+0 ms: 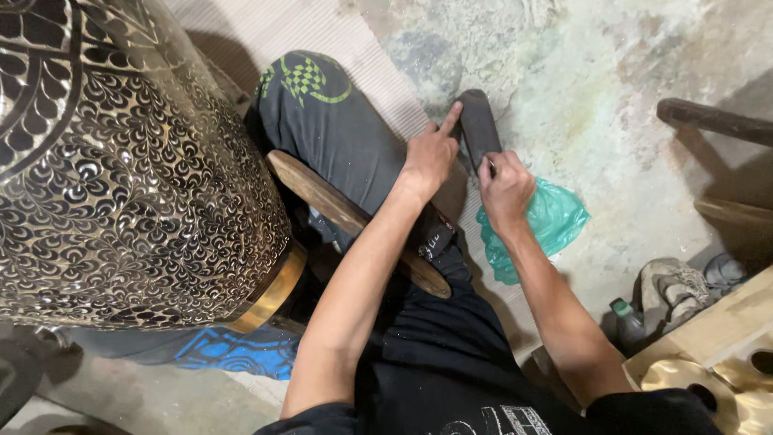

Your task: The person sits on the floor with a large brass lamp across their lap, holds a steel punch against the lamp's patterned surface, and strikes it with a wooden mallet to chase the decorative design. Midway they grind the punch on a rectangular stone, then resume hammering the lamp surface.

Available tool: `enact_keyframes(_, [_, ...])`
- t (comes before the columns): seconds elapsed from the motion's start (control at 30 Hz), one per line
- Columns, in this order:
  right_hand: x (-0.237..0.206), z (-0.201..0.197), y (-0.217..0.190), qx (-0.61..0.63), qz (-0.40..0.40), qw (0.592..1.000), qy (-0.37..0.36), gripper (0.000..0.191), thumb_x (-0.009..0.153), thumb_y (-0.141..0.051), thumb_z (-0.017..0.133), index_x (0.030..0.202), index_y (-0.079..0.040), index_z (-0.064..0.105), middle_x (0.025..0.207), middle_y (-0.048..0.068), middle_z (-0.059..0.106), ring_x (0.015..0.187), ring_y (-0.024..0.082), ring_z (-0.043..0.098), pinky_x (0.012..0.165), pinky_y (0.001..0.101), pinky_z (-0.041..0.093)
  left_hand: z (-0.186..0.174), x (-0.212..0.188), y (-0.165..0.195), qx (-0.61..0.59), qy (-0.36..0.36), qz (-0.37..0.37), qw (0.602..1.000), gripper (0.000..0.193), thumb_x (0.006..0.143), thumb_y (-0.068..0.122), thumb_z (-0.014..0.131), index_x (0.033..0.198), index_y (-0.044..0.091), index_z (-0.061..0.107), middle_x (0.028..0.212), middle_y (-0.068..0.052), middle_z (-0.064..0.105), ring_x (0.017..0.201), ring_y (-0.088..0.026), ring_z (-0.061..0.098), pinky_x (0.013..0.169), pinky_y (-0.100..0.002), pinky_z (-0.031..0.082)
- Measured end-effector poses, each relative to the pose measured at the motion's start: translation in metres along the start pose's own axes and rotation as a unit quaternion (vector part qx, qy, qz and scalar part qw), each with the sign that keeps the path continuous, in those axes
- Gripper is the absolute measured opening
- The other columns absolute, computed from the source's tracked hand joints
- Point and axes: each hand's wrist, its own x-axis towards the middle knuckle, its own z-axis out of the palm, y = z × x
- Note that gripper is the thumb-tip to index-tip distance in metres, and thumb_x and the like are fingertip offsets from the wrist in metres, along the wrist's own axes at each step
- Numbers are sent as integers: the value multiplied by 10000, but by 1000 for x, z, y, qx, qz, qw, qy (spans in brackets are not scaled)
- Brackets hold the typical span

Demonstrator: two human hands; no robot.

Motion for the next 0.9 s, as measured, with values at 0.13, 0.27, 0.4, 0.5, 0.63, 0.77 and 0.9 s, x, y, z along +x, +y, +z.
enact_keyframes(0.13, [13, 12, -1, 11, 20, 1000, 8, 72, 926, -122, 751, 959, -60, 764, 896, 143, 693, 755, 384, 670, 667, 480, 522, 2, -2, -1, 7, 12, 7, 1000, 162, 860, 172, 708, 986, 107, 787, 1710, -47, 146, 1258, -297, 573, 799, -427, 613])
enact_keyframes(0.27, [19, 13, 1, 5, 5, 1000, 14, 63, 923, -122, 750, 942, -64, 762, 892, 137, 694, 772, 385, 675, 675, 479, 527, 1, -1, 0, 7, 10, 2, 1000, 161, 854, 181, 707, 977, 123, 792, 1698, -30, 138, 1258, -297, 567, 787, -453, 609])
enact_keyframes(0.4, [-1, 4, 3, 14, -13, 1000, 18, 74, 920, -110, 729, 961, -50, 743, 936, 143, 696, 794, 389, 675, 699, 475, 537, 2, 1, 0, 4, -6, -4, 1000, 152, 855, 173, 703, 970, 142, 798, 1704, -27, 135, 1269, -278, 570, 810, -455, 605])
enact_keyframes(0.5, [0, 8, 3, 19, 14, 1000, 6, 66, 927, -112, 750, 957, -55, 760, 904, 142, 697, 765, 400, 667, 667, 495, 516, 3, 0, 0, 10, 16, 4, 1000, 154, 864, 185, 708, 977, 136, 802, 1705, -39, 145, 1268, -306, 576, 806, -435, 612])
enact_keyframes(0.63, [15, 14, 0, 2, 9, 1000, 8, 58, 921, -113, 756, 936, -58, 754, 886, 148, 685, 754, 401, 668, 657, 496, 518, 0, -2, 1, 13, 15, -1, 1000, 153, 858, 197, 717, 975, 150, 805, 1706, -50, 139, 1255, -285, 586, 802, -432, 611])
enact_keyframes(0.77, [7, 1, -4, 8, 0, 1000, 7, 51, 918, -97, 748, 941, -51, 746, 898, 152, 681, 771, 403, 667, 673, 489, 521, -1, -1, 1, 44, -13, 6, 999, 209, 800, 198, 743, 995, 138, 786, 1692, -69, 113, 1264, -278, 565, 778, -423, 608])
enact_keyframes(0.9, [4, 0, -8, 18, 10, 1000, 17, 50, 923, -89, 766, 950, -47, 758, 899, 155, 688, 756, 403, 664, 658, 484, 517, 4, -1, 0, 34, 8, 6, 999, 173, 847, 185, 723, 997, 126, 785, 1702, -78, 142, 1232, -286, 596, 773, -422, 613])
